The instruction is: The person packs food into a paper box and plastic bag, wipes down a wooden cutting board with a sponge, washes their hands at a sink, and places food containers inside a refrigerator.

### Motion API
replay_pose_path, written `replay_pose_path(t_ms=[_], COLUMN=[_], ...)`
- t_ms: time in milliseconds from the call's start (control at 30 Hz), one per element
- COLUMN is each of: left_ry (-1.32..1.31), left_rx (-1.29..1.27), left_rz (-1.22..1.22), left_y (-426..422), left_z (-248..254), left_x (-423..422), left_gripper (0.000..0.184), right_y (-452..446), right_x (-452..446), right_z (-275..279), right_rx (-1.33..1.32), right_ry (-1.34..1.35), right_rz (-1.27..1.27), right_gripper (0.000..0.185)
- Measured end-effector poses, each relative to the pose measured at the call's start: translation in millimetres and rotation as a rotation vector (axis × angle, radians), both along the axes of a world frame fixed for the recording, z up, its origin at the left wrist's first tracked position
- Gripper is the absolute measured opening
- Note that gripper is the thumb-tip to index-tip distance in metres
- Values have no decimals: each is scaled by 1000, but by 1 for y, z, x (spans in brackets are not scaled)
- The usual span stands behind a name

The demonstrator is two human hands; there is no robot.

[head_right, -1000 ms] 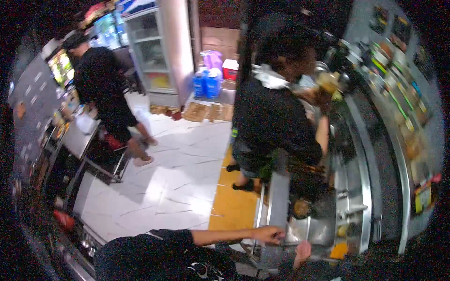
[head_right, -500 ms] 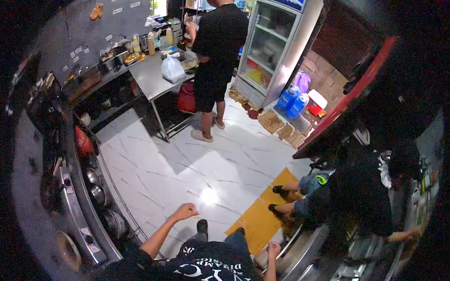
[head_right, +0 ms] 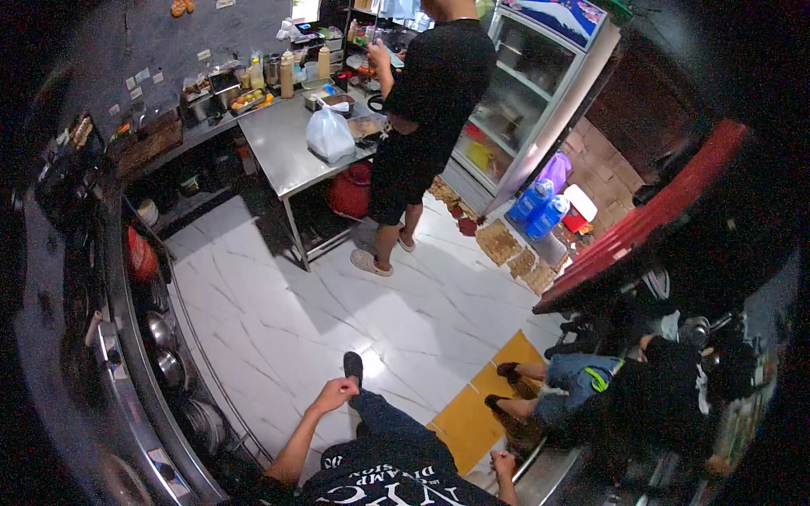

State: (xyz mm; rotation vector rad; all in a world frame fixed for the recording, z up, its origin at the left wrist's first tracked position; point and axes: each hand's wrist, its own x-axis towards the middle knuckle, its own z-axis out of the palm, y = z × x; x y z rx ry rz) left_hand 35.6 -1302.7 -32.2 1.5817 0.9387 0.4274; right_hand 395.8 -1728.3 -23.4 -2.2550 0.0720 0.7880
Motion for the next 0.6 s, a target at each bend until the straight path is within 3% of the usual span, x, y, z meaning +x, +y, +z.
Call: replay_pose_path(t_ms=[100, 133, 200, 267, 367, 433, 533, 600], left_ry=[63, 77, 126, 164, 202, 231, 180, 191], left_rx=[-57, -56, -18, 81, 74, 83, -91, -92], left_rz=[-105, -146, -153, -167, -79, 24, 339, 363], left_y=[54, 74, 108, 135, 179, 203, 234, 257], left_z=[38, 47, 52, 50, 59, 59, 45, 24], left_x=[17, 19, 14, -5, -43, -66, -85, -94], left_gripper=[18, 18, 21, 24, 23, 20, 16, 14], right_y=[74, 93, 149, 220, 337, 422, 534, 575], right_x=[-4, 3, 4, 2, 7, -2, -14, -17], right_z=[-2, -27, -55, -70, -111, -70, 0, 46], right_rx=[-12, 5, 56, 279, 150, 171, 344, 451], right_ry=[99, 167, 178, 276, 76, 104, 361, 524], right_rz=[30, 35, 209, 304, 677, 825, 917, 911], right_gripper=[21, 20, 22, 27, 31, 25, 17, 14])
